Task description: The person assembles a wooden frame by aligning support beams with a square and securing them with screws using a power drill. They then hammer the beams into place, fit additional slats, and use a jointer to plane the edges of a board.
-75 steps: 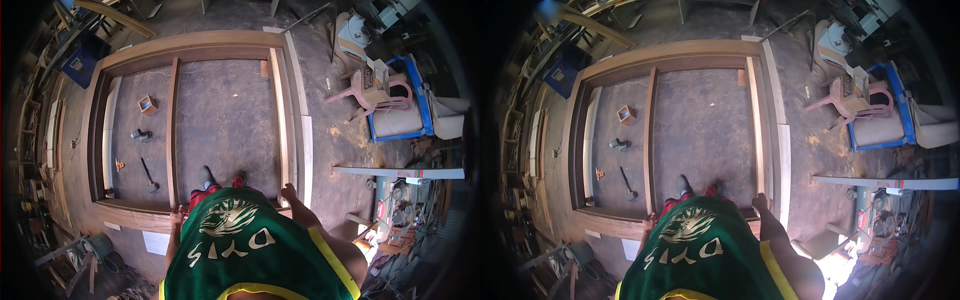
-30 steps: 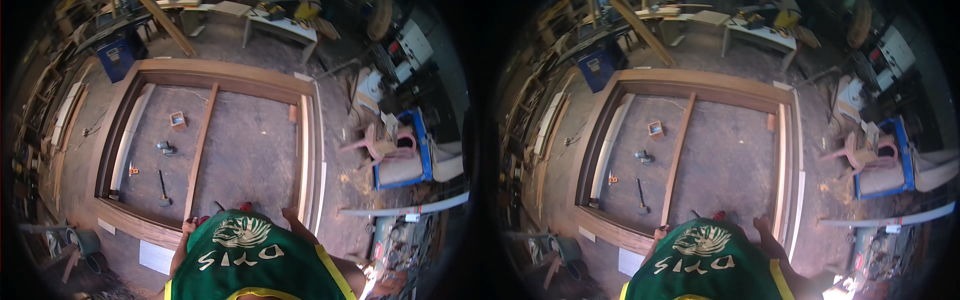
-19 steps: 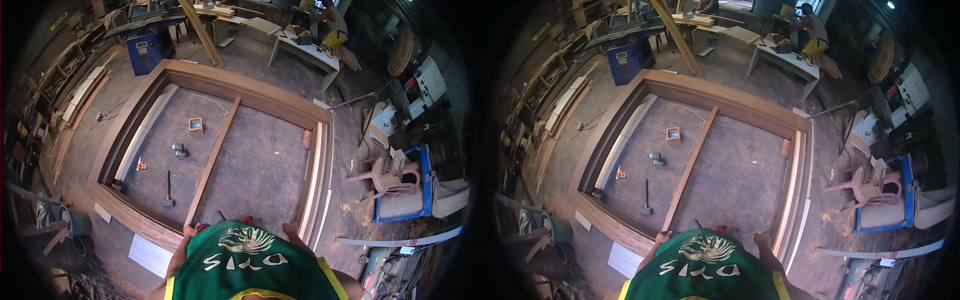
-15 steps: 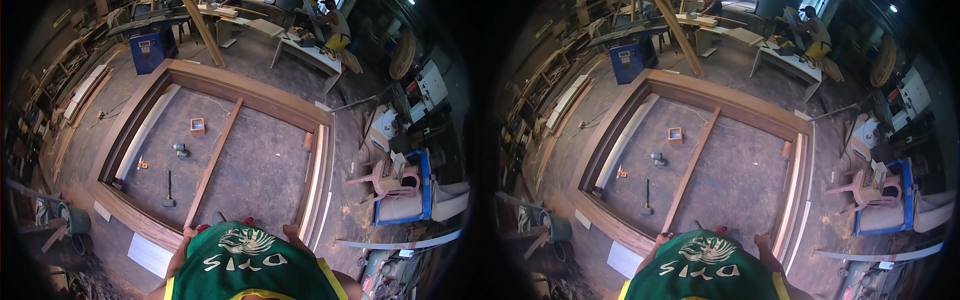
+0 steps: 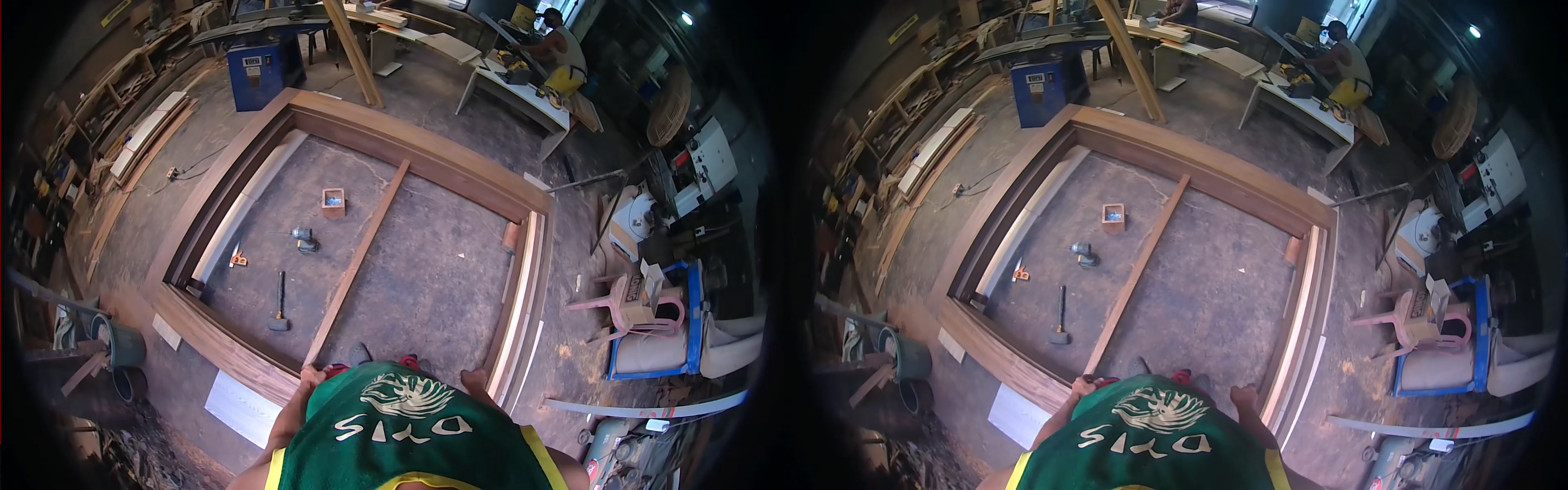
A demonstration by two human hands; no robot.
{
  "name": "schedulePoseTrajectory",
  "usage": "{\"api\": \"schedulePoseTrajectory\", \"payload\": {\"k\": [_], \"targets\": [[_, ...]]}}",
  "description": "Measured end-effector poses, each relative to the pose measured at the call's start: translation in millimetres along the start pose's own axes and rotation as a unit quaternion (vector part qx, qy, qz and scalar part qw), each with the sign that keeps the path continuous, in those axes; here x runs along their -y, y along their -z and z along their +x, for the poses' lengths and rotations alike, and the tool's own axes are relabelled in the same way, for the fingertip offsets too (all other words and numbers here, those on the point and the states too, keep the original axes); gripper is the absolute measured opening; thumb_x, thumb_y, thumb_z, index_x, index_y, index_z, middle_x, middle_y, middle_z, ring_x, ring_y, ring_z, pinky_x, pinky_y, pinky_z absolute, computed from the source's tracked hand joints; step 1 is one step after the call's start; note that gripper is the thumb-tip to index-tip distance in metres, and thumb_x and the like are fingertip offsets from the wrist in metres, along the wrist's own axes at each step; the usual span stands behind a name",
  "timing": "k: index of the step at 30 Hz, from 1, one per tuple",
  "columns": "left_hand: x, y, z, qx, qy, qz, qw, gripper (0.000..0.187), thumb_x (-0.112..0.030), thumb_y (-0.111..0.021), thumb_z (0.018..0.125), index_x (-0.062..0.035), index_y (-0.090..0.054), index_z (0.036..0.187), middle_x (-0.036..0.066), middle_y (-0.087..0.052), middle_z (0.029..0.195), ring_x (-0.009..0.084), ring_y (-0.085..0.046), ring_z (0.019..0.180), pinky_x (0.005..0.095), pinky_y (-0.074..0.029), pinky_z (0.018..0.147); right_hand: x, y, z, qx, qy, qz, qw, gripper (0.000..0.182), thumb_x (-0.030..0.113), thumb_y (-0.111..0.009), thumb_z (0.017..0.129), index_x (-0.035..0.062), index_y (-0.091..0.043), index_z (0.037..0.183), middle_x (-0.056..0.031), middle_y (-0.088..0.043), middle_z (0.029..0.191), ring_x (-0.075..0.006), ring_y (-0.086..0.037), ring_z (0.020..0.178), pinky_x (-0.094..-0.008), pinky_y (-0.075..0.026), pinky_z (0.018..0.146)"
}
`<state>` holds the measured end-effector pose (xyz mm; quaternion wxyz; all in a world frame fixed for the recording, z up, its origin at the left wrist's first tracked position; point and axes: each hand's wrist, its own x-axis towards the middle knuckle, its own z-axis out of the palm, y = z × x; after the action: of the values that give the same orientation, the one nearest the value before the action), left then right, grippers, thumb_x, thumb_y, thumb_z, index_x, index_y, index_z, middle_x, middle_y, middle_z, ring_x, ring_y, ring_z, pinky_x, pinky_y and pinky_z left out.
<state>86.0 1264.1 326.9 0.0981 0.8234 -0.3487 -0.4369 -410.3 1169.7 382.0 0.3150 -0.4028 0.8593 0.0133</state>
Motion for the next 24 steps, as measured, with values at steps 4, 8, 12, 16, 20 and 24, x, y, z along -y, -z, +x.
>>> {"api": "schedulePoseTrajectory", "payload": {"k": [4,8,12,16,20,24], "targets": [[-6,15,-5,0.013,-0.002,-0.022,1.000,0.063,-0.057,-0.069,0.082,-0.0025,-0.070,0.113,0.022,-0.069,0.112,0.0337,-0.066,0.110,0.0399,-0.052,0.092,-7,-17,6,-0.090,0.015,-0.002,0.996,0.049,0.030,-0.068,0.069,-0.0097,-0.068,0.098,-0.0320,-0.068,0.100,-0.0447,-0.066,0.103,-0.0471,-0.052,0.092],[2,18,-5,0.008,0.014,-0.066,0.998,0.064,-0.057,-0.071,0.081,-0.0017,-0.069,0.114,0.022,-0.070,0.111,0.0324,-0.067,0.110,0.0393,-0.052,0.092,0,-20,2,-0.079,0.019,-0.023,0.996,0.050,0.031,-0.066,0.070,-0.0095,-0.067,0.100,-0.0317,-0.068,0.101,-0.0441,-0.066,0.104,-0.0468,-0.051,0.093],[10,24,-8,0.012,0.043,-0.079,0.996,0.070,-0.056,-0.073,0.080,0.0008,-0.066,0.120,0.023,-0.068,0.115,0.0320,-0.065,0.113,0.0385,-0.051,0.094,19,-20,-4,-0.074,0.024,-0.033,0.996,0.052,0.031,-0.066,0.071,-0.0095,-0.065,0.103,-0.0321,-0.067,0.104,-0.0442,-0.065,0.106,-0.0466,-0.050,0.094],[33,13,1,0.007,0.061,-0.089,0.994,0.081,-0.055,-0.074,0.079,0.0050,-0.056,0.131,0.024,-0.064,0.126,0.0316,-0.061,0.121,0.0367,-0.050,0.099,25,-22,1,-0.040,0.065,-0.006,0.997,0.055,0.031,-0.065,0.073,-0.0106,-0.060,0.108,-0.0340,-0.065,0.109,-0.0453,-0.062,0.111,-0.0463,-0.049,0.097],[29,18,-2,0.012,0.067,-0.056,0.996,0.086,-0.055,-0.074,0.079,0.0071,-0.051,0.135,0.025,-0.060,0.130,0.0321,-0.058,0.124,0.0367,-0.049,0.101,40,-22,6,-0.041,0.079,-0.058,0.994,0.057,0.034,-0.062,0.076,-0.0125,-0.057,0.109,-0.0345,-0.063,0.114,-0.0453,-0.060,0.113,-0.0448,-0.047,0.101],[27,16,-8,0.001,0.081,-0.071,0.994,0.092,-0.056,-0.075,0.078,0.0081,-0.046,0.138,0.027,-0.058,0.132,0.0332,-0.057,0.125,0.0372,-0.048,0.102,61,-5,-12,-0.030,0.063,-0.031,0.997,0.058,0.035,-0.060,0.077,-0.0123,-0.057,0.110,-0.0332,-0.062,0.116,-0.0450,-0.060,0.113,-0.0437,-0.046,0.102]]}}
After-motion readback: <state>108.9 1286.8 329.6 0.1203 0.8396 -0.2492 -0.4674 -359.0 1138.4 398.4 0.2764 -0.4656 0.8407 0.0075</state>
